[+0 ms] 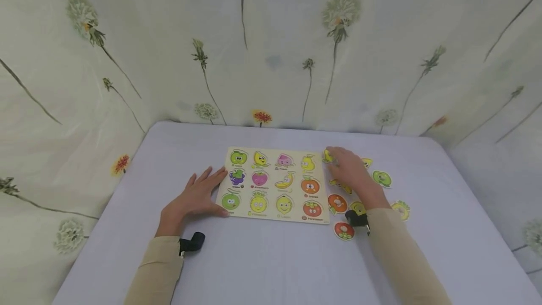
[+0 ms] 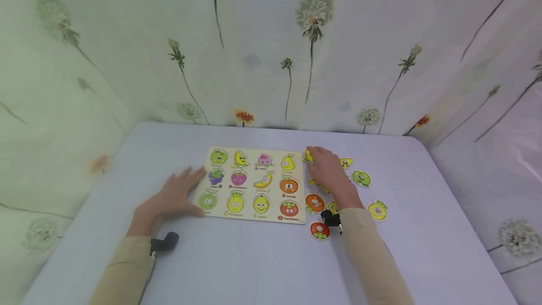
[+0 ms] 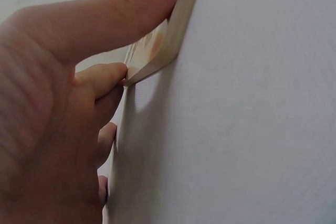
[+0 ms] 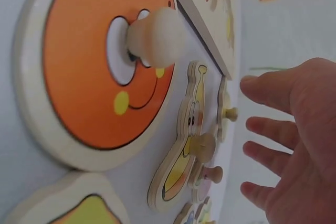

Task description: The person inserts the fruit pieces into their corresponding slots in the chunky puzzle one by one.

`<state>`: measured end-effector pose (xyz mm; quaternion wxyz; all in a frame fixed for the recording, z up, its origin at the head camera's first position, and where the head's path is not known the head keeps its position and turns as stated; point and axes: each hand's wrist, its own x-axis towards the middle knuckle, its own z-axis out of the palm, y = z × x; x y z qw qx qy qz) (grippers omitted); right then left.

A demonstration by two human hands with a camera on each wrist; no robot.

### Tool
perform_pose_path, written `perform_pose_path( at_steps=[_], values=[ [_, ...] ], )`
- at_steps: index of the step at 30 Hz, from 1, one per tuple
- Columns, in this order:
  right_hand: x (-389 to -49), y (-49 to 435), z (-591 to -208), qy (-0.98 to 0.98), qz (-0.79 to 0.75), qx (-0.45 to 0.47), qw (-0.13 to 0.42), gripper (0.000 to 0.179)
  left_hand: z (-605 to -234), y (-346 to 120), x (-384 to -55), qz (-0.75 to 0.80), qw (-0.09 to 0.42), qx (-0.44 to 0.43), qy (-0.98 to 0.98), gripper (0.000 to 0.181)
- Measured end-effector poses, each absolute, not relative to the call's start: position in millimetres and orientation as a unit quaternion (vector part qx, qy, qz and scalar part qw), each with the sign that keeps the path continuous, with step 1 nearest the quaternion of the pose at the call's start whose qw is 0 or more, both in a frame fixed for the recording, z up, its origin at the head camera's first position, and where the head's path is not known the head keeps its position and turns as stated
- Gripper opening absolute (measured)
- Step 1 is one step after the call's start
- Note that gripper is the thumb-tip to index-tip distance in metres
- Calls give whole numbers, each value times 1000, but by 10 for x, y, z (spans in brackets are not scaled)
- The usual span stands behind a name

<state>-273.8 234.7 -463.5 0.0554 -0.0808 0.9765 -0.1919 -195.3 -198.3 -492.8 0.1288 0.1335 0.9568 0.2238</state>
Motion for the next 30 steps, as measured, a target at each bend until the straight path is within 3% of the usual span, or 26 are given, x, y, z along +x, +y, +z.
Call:
perform_pose_path(
  at_steps=[17, 30],
  values=[
    [-2981, 2357, -4743, 982, -151, -76, 90, 48, -4821, -1938, -1917, 220, 126, 130, 958, 114],
    [-3088, 2424, -4771, 983, -141, -89, 72, 44, -4879, -1948, -1941, 214, 120, 131, 961, 115]
  ],
)
